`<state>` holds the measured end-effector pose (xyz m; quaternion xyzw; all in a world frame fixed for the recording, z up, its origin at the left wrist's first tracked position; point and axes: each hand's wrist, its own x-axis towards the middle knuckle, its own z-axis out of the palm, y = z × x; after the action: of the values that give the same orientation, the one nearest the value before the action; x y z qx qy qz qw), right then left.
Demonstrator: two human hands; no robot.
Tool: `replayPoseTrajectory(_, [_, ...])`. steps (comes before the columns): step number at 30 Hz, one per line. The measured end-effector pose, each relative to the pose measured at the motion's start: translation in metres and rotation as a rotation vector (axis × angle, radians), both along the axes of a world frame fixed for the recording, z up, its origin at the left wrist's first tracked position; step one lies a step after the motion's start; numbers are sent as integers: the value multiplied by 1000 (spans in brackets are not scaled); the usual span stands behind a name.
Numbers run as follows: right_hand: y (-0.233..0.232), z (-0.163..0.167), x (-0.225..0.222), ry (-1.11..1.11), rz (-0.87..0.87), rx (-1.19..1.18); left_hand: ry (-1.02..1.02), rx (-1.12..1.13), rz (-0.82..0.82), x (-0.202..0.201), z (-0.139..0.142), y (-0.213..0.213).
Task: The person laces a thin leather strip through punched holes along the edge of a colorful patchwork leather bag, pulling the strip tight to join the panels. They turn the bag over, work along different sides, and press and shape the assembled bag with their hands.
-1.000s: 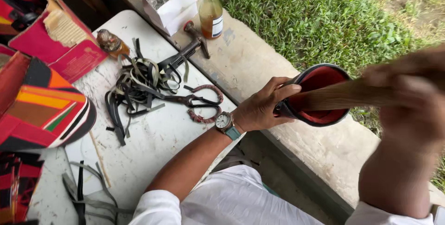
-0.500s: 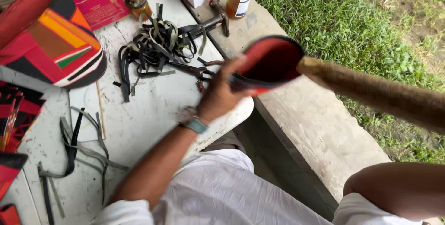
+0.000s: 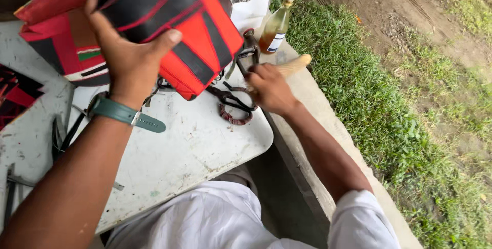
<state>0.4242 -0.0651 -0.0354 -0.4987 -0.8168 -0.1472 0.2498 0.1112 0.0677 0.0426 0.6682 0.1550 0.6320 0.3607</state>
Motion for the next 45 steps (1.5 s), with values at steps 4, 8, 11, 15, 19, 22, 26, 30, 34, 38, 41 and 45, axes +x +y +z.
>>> replayPoseTrajectory(4, [34, -9, -29, -95, -75, -40, -325, -368, -198, 6, -10, -5])
replayPoseTrajectory(8, [37, -16, -33, -65, -39, -54, -383, -506, -133, 5, -29, -9])
replayPoseTrajectory(11, [28, -23, -22, -82, -145, -151, -464, -610, -329, 8, -42, -17])
replayPoseTrajectory(15, [21, -26, -19, -48, -188, -253, -487, -818, -604, 11, -54, -30])
replayPoseTrajectory(19, [22, -28, -24, 7, -220, -290, -566, -845, -741, 18, -63, -32])
replayPoseTrajectory(22, [16, -32, -20, 81, -228, -264, -586, -884, -747, 17, -71, -31])
replayPoseTrajectory(26, [1, -38, -10, 102, -283, -212, -594, -935, -778, 13, -80, -28])
replayPoseTrajectory(30, [-10, -49, -2, 132, -317, -77, -645, -982, -857, 10, -87, -27])
replayPoseTrajectory(34, [-12, -67, 6, 419, -319, 74, -678, -1025, -934, 9, -94, -29])
replayPoseTrajectory(38, [-5, -66, 14, 460, -531, 159, -664, -1024, -877, 6, -101, -32])
replayPoseTrajectory(41, [-1, -46, 19, 393, -484, 386, -695, -1091, -996, 6, -108, -36])
replayPoseTrajectory(45, [-3, -3, 15, 611, -283, 328, -645, -1077, -1003, 12, -119, -41])
